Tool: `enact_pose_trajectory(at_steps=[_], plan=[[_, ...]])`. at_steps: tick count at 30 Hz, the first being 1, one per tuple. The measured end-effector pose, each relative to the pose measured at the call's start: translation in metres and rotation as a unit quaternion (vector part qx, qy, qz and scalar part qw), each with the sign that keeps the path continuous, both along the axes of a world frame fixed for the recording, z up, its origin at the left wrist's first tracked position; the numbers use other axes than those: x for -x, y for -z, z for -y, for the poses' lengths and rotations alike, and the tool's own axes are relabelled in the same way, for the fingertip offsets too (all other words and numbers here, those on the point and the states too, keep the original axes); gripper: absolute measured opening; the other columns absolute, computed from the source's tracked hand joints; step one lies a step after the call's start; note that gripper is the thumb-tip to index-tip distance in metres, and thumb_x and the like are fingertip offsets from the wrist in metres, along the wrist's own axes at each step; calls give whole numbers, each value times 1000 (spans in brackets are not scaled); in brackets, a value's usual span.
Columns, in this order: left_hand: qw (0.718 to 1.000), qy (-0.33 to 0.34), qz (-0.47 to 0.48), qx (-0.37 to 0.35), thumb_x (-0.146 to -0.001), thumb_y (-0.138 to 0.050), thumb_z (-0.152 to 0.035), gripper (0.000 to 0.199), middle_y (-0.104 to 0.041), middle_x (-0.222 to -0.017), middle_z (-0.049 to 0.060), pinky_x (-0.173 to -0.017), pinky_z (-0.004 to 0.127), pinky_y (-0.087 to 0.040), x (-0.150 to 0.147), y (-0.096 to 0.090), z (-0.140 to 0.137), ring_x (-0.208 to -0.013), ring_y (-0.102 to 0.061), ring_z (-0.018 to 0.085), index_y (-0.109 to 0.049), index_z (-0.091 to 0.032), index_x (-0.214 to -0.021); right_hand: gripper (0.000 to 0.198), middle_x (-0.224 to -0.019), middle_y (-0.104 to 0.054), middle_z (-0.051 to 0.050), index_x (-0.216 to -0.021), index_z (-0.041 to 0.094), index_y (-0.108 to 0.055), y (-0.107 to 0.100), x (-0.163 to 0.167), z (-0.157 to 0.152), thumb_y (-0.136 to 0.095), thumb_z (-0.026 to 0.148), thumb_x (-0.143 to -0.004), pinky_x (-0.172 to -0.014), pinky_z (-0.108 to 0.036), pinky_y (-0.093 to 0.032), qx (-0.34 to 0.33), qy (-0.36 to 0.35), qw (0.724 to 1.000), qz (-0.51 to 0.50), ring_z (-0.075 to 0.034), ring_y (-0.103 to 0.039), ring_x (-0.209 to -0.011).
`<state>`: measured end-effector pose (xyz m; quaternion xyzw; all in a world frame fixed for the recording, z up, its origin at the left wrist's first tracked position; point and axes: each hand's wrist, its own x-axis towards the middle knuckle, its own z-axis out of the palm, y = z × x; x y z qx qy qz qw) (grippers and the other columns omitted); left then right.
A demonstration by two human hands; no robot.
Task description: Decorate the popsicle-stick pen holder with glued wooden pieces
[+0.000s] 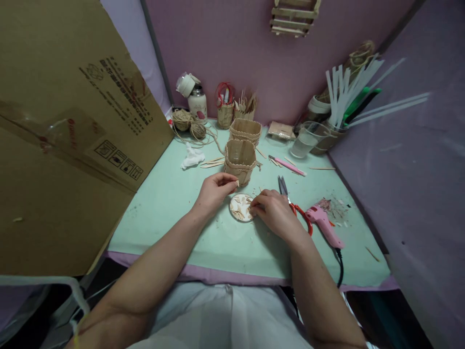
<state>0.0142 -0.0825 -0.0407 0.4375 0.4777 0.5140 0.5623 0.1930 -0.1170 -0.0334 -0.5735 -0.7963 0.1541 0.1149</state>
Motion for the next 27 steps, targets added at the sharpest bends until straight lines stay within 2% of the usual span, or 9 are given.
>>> enact_pose_trajectory(at_steps=[6,8,10,12,15,18,21,27], plan=[[1000,4,-5,6,-62,-76,-25,20,-65,-68,1,-65,26,-47,0,-2,1,-63,-58,11,-69,-14,-77,18,-86,-65,-6,-71,20,-68,1,7,3,-53,16,-81,-74,-33,-28,-14,14,1000,17,-21,-54,-88],[1000,3,-4,9,-62,-76,-25,20,-65,-68,1,-64,25,-47,0,-2,1,-63,-58,11,-69,-14,-77,18,-85,-65,-6,-69,19,-66,2,7,2,-52,17,-80,-74,-33,-30,-22,31,999,-23,-21,-54,-87],[1000,9,1,13,-61,-75,-24,19,-65,-68,1,-65,26,-48,-1,-2,2,-63,-59,11,-69,-14,-76,15,-83,-65,-5,-70,19,-65,2,6,1,-52,19,-79,-75,-32,-34,-21,66,991,-115,-19,-55,-84],[999,22,8,22,-61,-75,-24,20,-66,-69,2,-66,26,-48,-3,-3,4,-64,-60,12,-69,-14,-76,13,-79,-65,-4,-73,19,-65,1,6,-1,-53,23,-78,-72,-30,-38,4,109,963,-245,-18,-55,-77],[998,43,24,38,-60,-76,-24,21,-67,-70,3,-69,28,-50,-8,-3,8,-65,-62,13,-69,-13,-77,14,-72,-64,-1,-74,18,-65,0,9,-3,-59,31,-75,-65,-28,-41,72,156,886,-431,-15,-55,-68],[997,55,34,36,-60,-77,-23,21,-69,-71,3,-69,28,-51,-11,-3,11,-66,-64,14,-69,-13,-77,15,-69,-65,0,-73,18,-65,1,15,-4,-66,32,-70,-61,-26,-41,112,172,822,-531,-13,-54,-62],[997,58,35,31,-60,-77,-24,22,-69,-71,3,-67,27,-51,-13,-2,12,-66,-64,13,-68,-13,-77,15,-66,-64,1,-71,18,-66,3,19,-5,-68,32,-68,-57,-25,-39,123,181,801,-557,-11,-50,-56],[997,52,46,43,-59,-78,-24,24,-68,-69,3,-66,28,-53,-13,-5,13,-64,-65,13,-67,-13,-77,16,-64,-64,1,-70,17,-66,7,18,-7,-70,32,-68,-55,-23,-37,134,196,794,-559,-10,-50,-56]])
